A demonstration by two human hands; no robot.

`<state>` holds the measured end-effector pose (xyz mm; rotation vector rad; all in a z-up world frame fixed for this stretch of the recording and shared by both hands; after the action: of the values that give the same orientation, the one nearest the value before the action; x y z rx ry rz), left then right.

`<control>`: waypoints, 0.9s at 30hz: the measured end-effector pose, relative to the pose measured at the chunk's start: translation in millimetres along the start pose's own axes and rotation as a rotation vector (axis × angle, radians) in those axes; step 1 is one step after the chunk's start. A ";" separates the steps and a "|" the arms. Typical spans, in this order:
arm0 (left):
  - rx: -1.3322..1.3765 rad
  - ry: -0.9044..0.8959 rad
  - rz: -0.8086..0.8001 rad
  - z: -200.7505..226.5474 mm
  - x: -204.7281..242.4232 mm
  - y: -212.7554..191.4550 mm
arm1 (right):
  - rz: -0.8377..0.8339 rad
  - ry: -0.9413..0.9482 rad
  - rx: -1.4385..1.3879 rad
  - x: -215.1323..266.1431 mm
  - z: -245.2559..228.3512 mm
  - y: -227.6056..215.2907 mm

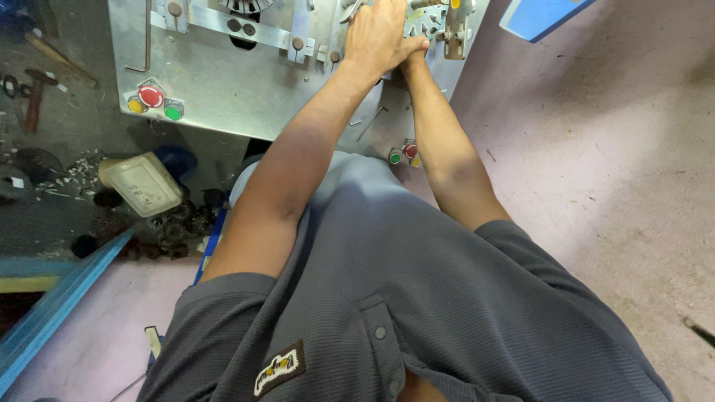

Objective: The person places a motor stator into a winding machine, secures it with a clamp, and uses an Allen key to tighten bolts. They repeatedly adjust the stator and tighten fasteners to ensure proper alignment and fit within the machine.

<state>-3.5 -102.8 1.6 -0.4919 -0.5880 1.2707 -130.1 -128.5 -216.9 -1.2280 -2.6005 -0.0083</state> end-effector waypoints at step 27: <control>-0.026 0.081 -0.022 21.0 6.0 -9.3 | 0.127 0.021 0.145 15.3 11.1 14.2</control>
<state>-9.3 -98.6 24.2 -0.5548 -0.5410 1.2172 -131.2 -106.5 -225.5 -1.3293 -2.4524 0.1879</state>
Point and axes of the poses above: each hand's wrist, its own x-axis away from the middle knuckle, its own y-axis out of the palm, z = x × y, the point moved 10 cm from there along -x, towards the middle knuckle, and after that the axes turned 13 degrees about -z, right-handed, at the moved point
